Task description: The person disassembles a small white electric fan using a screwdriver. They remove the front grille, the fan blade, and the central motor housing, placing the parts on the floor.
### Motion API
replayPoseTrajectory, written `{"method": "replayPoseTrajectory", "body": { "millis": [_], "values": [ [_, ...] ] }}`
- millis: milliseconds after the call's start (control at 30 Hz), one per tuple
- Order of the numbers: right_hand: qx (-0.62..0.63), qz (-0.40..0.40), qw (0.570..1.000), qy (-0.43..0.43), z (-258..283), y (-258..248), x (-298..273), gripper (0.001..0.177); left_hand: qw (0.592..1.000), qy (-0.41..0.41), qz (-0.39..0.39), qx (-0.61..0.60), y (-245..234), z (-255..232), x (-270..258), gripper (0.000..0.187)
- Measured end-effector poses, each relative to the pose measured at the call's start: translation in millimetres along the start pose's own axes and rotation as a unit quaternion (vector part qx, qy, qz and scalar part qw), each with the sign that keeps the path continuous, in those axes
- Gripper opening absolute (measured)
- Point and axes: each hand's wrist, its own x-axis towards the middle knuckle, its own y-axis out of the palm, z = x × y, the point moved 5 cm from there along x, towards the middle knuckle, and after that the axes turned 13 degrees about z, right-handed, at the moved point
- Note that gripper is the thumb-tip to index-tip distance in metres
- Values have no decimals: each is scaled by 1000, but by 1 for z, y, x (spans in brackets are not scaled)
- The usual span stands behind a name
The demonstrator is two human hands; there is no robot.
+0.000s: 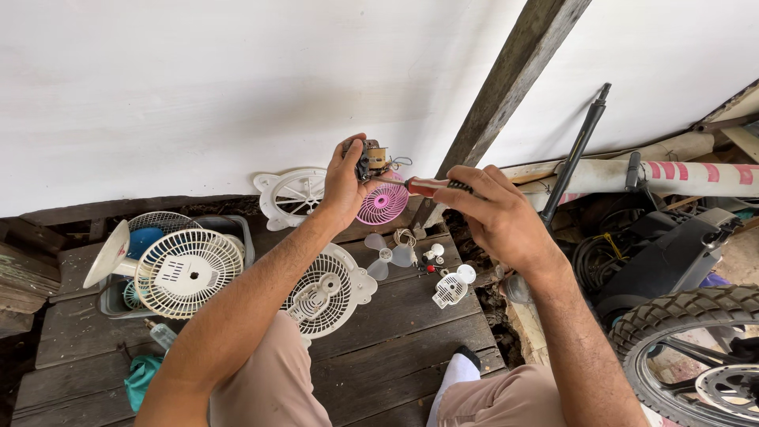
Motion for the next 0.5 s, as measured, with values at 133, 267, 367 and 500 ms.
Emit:
{"method": "replayPoseTrajectory", "body": {
  "millis": [133,267,367,500],
  "values": [
    [66,-35,997,-6,1,6,2,38,1000,-13,-14,7,0,10,0,39],
    [129,-50,977,159,-21,17,7,52,999,15,-3,44,1,12,-2,40],
    [106,73,919,372,-47,29,-4,48,997,41,22,66,4,10,-4,40],
    [150,-72,981,94,-32,13,3,41,998,27,20,61,5,8,-6,39]
  ]
}}
